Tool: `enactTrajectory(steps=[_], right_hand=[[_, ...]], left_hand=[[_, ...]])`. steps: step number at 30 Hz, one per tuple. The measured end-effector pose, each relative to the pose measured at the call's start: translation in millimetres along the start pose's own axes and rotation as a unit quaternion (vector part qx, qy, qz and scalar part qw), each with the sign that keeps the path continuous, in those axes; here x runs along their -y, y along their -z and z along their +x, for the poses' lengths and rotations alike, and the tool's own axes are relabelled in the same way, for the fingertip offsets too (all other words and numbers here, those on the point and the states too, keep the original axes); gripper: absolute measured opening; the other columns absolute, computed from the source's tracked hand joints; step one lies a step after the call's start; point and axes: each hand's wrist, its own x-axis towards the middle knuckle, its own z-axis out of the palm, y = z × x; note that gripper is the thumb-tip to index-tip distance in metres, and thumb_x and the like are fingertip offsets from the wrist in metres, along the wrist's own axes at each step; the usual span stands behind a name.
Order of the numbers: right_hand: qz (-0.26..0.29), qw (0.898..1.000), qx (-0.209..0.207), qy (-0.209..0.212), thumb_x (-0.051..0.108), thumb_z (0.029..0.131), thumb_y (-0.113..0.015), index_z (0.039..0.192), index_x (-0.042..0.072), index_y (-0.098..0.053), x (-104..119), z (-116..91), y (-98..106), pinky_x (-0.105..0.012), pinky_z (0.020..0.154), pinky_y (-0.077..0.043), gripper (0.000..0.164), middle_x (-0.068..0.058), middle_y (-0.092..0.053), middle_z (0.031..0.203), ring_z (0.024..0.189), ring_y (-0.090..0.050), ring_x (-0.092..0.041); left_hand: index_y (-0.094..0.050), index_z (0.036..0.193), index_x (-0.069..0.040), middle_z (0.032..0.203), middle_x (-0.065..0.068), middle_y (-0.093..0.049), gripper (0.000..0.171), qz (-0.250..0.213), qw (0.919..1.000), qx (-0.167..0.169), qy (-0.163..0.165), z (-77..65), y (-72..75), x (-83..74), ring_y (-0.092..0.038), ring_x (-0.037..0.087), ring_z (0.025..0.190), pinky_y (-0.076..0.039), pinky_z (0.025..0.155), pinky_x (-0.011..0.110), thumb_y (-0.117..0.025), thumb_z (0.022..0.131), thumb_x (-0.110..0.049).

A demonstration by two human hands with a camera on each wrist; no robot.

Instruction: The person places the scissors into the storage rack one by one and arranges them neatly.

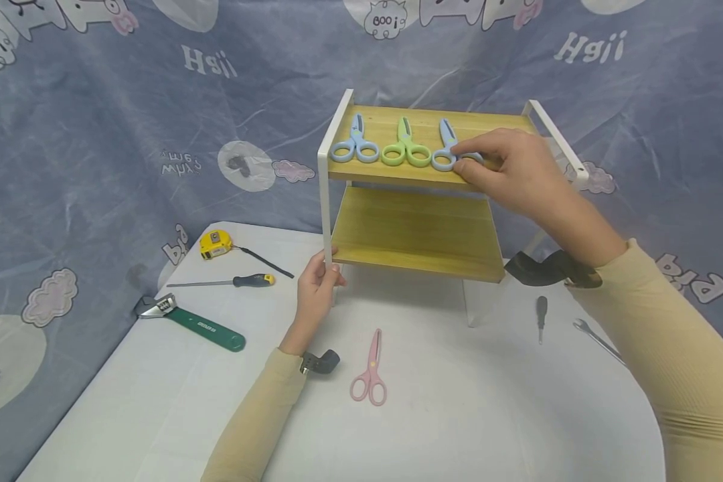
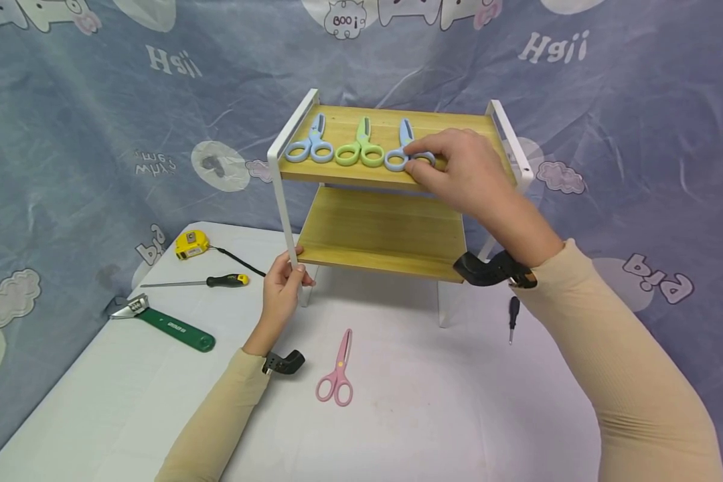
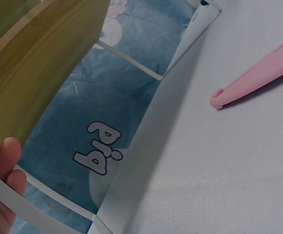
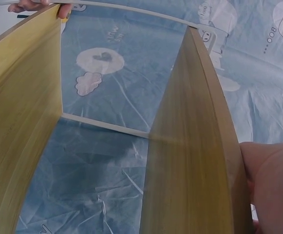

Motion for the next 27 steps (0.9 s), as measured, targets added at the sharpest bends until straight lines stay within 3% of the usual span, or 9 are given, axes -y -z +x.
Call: enactTrajectory(steps=[3, 5, 8, 10, 13, 16, 20, 27], right_hand=[[-0.004, 1.0, -0.01, 0.012, 0.022, 0.096, -0.068, 0.117, 0.012, -0.078, -0.4, -1.2, -1.8, -0.03, 0.06, -0.029, 0.024, -0.006, -0.048, 0.067, 0.064, -0.037, -0.017], [0.003, 0.999, -0.03, 0.029, 0.019, 0.095, -0.069, 0.114, 0.009, -0.078, -1.4, -2.4, -3.8, -0.033, 0.068, -0.037, 0.023, -0.012, -0.062, 0.076, 0.073, -0.049, -0.021], [0.016, 0.993, -0.088, 0.074, 0.013, 0.091, -0.071, 0.11, 0.003, -0.078, -4.5, -6.0, -8.7, -0.044, 0.083, -0.046, 0.022, -0.02, -0.074, 0.096, 0.093, -0.062, -0.033], [0.022, 0.984, -0.139, 0.113, 0.01, 0.089, -0.071, 0.105, 0.0, -0.077, -6.8, -9.4, -12.7, -0.051, 0.09, -0.047, 0.02, -0.022, -0.075, 0.105, 0.104, -0.064, -0.039], [0.035, 0.964, -0.207, 0.163, 0.008, 0.085, -0.072, 0.099, -0.001, -0.078, -9.0, -15.0, -19.3, -0.046, 0.091, -0.048, 0.017, -0.022, -0.074, 0.102, 0.102, -0.065, -0.04], [0.064, 0.949, -0.245, 0.19, 0.006, 0.081, -0.073, 0.093, 0.0, -0.078, -8.7, -20.2, -24.7, -0.035, 0.091, -0.044, 0.014, -0.022, -0.073, 0.098, 0.098, -0.064, -0.04], [0.086, 0.937, -0.258, 0.219, 0.004, 0.08, -0.073, 0.087, 0.001, -0.078, -6.7, -28.0, -29.6, -0.028, 0.097, -0.043, 0.009, -0.022, -0.073, 0.094, 0.096, -0.062, -0.042], [0.111, 0.919, -0.287, 0.248, 0.006, 0.081, -0.068, 0.08, -0.001, -0.076, -1.3, -43.0, -39.9, -0.037, 0.098, -0.047, 0.01, -0.021, -0.073, 0.086, 0.092, -0.063, -0.043]], left_hand=[[-0.054, 0.135, 0.01, 0.079, 0.028, -0.063, 0.034, 0.0, 1.0, -0.003, -0.002, -0.7, 0.2, -1.8, -0.068, 0.021, 0.07, -0.063, 0.079, 0.032, -0.05, 0.101, 0.006], [-0.054, 0.135, 0.01, 0.08, 0.029, -0.064, 0.034, -0.004, 1.0, -0.004, -0.005, -0.9, 0.2, -0.8, -0.068, 0.021, 0.07, -0.063, 0.077, 0.032, -0.05, 0.101, 0.006], [-0.053, 0.135, 0.01, 0.081, 0.03, -0.064, 0.034, -0.009, 0.9999, -0.003, -0.008, -0.4, -0.1, 1.8, -0.068, 0.023, 0.07, -0.063, 0.078, 0.03, -0.051, 0.101, 0.005], [-0.053, 0.135, 0.01, 0.082, 0.031, -0.064, 0.034, -0.008, 0.9999, -0.002, -0.009, 0.0, -0.5, 3.0, -0.069, 0.024, 0.071, -0.062, 0.077, 0.027, -0.05, 0.101, 0.005], [-0.053, 0.135, 0.01, 0.082, 0.032, -0.064, 0.034, -0.007, 0.9999, -0.001, -0.01, 0.5, -1.1, 3.4, -0.068, 0.033, 0.072, -0.061, 0.077, 0.024, -0.05, 0.101, 0.005], [-0.053, 0.135, 0.009, 0.084, 0.034, -0.064, 0.034, -0.006, 0.9999, -0.004, -0.011, 0.9, -0.8, 2.5, -0.067, 0.041, 0.073, -0.06, 0.077, 0.022, -0.05, 0.101, 0.005], [-0.054, 0.135, 0.01, 0.083, 0.033, -0.064, 0.034, -0.007, 0.9999, -0.006, -0.014, 1.0, 0.3, 2.2, -0.067, 0.04, 0.073, -0.061, 0.077, 0.026, -0.05, 0.101, 0.006], [-0.054, 0.135, 0.009, 0.079, 0.026, -0.065, 0.034, 0.002, 1.0, -0.003, -0.008, 0.4, 0.7, 2.6, -0.068, 0.037, 0.072, -0.063, 0.079, 0.031, -0.05, 0.101, 0.005]])
